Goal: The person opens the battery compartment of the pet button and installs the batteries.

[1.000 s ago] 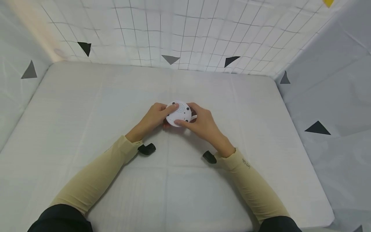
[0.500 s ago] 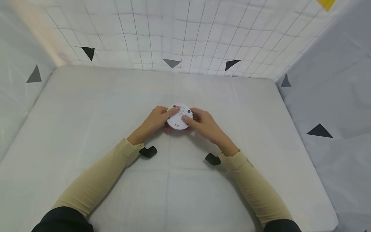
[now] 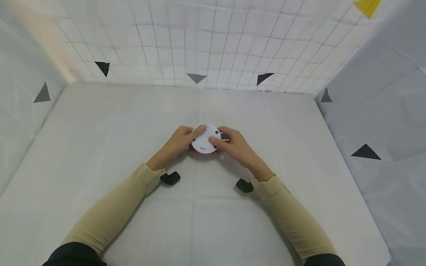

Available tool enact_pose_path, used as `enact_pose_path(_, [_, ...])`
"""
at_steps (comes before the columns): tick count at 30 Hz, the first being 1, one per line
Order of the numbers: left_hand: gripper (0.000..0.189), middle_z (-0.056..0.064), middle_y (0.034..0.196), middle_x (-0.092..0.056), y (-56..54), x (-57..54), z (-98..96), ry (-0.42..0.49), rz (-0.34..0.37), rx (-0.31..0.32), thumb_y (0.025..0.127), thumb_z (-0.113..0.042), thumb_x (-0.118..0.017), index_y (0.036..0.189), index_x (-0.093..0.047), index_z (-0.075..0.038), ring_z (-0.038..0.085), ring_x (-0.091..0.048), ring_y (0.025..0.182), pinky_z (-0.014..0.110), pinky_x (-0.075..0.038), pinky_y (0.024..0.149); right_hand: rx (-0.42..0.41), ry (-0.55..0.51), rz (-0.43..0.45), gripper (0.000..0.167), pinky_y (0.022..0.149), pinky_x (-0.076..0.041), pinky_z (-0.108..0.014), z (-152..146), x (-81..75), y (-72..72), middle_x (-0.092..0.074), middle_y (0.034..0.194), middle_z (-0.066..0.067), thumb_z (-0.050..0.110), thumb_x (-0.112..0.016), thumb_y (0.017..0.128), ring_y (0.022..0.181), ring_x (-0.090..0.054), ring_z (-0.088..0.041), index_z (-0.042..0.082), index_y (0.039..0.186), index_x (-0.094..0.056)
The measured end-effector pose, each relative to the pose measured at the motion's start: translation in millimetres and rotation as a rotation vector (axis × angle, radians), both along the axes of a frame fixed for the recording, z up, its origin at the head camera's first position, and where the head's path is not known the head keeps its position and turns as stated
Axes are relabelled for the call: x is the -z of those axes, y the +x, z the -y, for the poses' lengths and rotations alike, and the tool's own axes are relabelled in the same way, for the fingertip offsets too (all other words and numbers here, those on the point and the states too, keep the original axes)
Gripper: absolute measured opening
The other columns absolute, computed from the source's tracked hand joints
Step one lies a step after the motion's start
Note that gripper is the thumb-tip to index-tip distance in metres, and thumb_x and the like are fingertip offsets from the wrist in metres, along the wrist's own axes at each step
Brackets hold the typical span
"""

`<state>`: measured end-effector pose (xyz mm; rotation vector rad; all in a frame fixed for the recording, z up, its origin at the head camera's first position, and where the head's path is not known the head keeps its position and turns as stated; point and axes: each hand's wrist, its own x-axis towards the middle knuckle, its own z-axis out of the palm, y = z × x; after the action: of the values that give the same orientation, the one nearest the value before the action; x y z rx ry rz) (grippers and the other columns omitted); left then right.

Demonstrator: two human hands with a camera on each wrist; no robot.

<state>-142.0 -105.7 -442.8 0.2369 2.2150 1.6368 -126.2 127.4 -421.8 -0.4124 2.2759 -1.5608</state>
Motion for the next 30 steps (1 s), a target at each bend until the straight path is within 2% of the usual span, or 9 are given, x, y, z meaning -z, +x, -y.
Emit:
enact_pose_path(8, [0.062,0.004,0.067,-0.062,1.1,1.0,0.1,0.024,0.006,-0.005,0.104,-0.065,-0.051,0.094,-0.074,-0.008,0.021,-0.057,0.059,0.03,-0.047,0.063,0.013,-0.02,-0.016,0.04,0.088,-0.062,-0.038,-0.9,1.6,0.9,-0.068,0.124,-0.01,0.033,-0.071,0.102,0.112,-0.073,-0.026,0.013,0.135,-0.062])
enact_pose_path(15, [0.078,0.014,0.062,-0.062,1.1,2.0,0.3,0.118,0.015,-0.002,0.104,-0.073,-0.039,0.088,-0.072,-0.005,0.024,-0.056,0.055,0.032,-0.047,0.06,0.064,-0.063,-0.076,0.039,0.082,-0.064,-0.04,-0.6,-2.3,3.1,-0.068,0.12,-0.014,0.026,-0.074,0.101,0.094,-0.077,-0.028,0.015,0.137,-0.06])
enact_pose_path(18, [0.083,0.017,0.061,-0.063,1.2,3.3,0.8,0.132,0.014,0.003,0.103,-0.077,-0.034,0.086,-0.072,-0.005,0.025,-0.056,0.054,0.032,-0.047,0.062,0.086,-0.076,-0.098,0.04,0.078,-0.064,-0.04,-0.2,-2.8,3.1,-0.069,0.12,-0.014,0.024,-0.075,0.1,0.093,-0.077,-0.028,0.015,0.136,-0.06])
enact_pose_path(24, [0.08,0.017,0.064,-0.065,1.3,3.7,1.3,0.132,-0.005,0.019,0.104,-0.075,-0.034,0.092,-0.073,-0.006,0.026,-0.056,0.056,0.033,-0.048,0.063,0.1,-0.021,-0.16,0.039,0.082,-0.064,-0.039,-0.4,-2.2,3.2,-0.071,0.119,-0.012,0.023,-0.075,0.1,0.098,-0.076,-0.028,0.017,0.136,-0.06])
enact_pose_path(30, [0.075,0.013,0.066,-0.068,1.0,4.0,0.8,0.161,0.014,0.018,0.105,-0.071,-0.037,0.099,-0.074,-0.005,0.023,-0.057,0.055,0.031,-0.049,0.062,0.092,0.014,-0.225,0.042,0.087,-0.062,-0.041,-1.3,-2.5,4.5,-0.072,0.12,-0.012,0.022,-0.077,0.098,0.1,-0.075,-0.029,0.018,0.137,-0.059])
